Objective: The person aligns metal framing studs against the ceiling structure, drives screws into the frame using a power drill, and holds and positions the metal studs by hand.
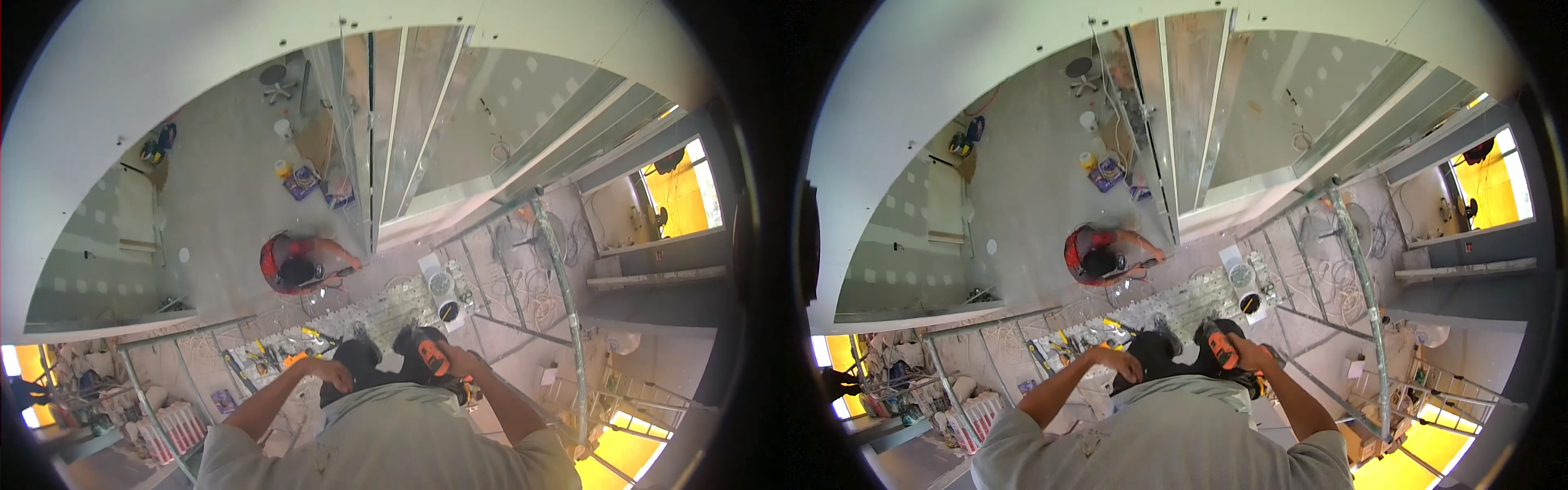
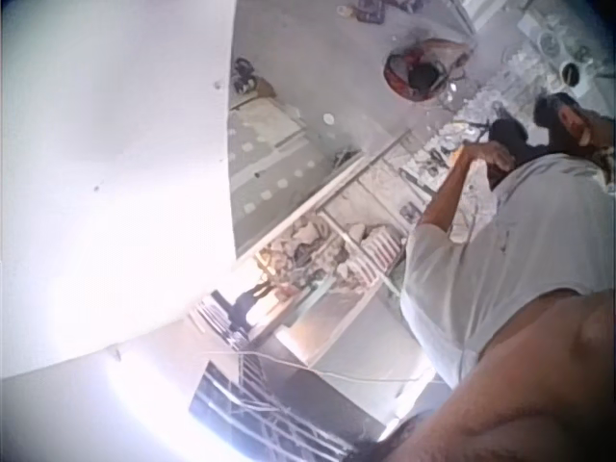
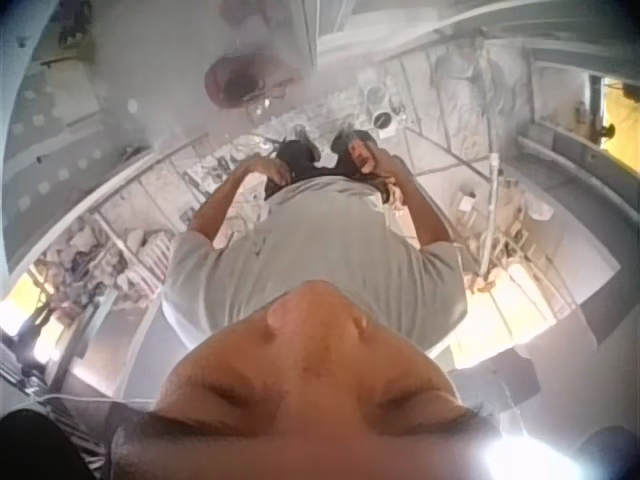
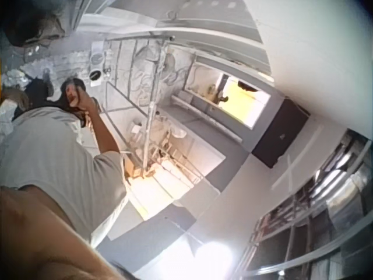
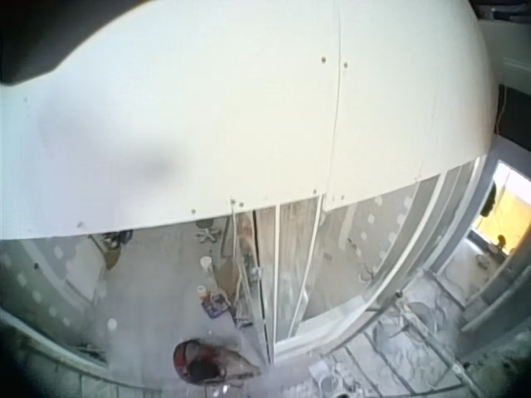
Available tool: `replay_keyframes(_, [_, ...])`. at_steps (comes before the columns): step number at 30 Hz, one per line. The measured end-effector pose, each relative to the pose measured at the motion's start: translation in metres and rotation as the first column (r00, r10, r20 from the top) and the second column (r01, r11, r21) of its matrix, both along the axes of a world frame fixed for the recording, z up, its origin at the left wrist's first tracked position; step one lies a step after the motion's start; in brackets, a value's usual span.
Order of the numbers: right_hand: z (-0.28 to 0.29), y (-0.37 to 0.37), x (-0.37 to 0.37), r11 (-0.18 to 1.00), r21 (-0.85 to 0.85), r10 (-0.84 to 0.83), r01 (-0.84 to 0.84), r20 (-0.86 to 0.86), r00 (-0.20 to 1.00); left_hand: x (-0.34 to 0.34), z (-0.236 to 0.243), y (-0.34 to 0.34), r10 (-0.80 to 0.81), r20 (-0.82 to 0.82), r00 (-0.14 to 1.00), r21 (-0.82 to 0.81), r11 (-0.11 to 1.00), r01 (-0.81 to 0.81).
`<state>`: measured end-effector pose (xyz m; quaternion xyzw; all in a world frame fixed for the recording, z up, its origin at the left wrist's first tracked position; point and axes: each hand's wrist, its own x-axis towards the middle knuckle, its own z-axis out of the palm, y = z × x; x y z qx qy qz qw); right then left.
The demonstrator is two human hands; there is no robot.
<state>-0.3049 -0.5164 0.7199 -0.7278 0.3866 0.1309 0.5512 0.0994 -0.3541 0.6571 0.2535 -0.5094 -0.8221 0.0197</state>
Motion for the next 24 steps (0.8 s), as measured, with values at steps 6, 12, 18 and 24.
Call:
replay_keyframes(6, [-0.026,-0.013,0.004,0.992,-0.111,-0.063,0.067,0.035,0.997,0.030,-0.027,-0.029,0.312,0.228,0.922,0.026,0.945,-0.326])
replay_keyframes(12, [-0.005,0.010,0.000,0.996,-0.065,-0.070,0.067,-0.034,0.997,0.007,-0.023,0.033,-0.014,0.482,0.876,-0.009,1.000,0.020])
replay_keyframes(18, [0.009,0.044,0.012,0.997,0.063,0.039,-0.040,0.023,0.999,0.006,-0.040,0.079,0.156,0.323,0.933,-0.171,0.980,-0.105])
replay_keyframes(24, [0.026,0.046,0.006,0.993,0.097,0.062,-0.061,-0.009,0.998,0.009,-0.025,0.088,0.103,0.117,0.988,0.069,0.991,-0.112])
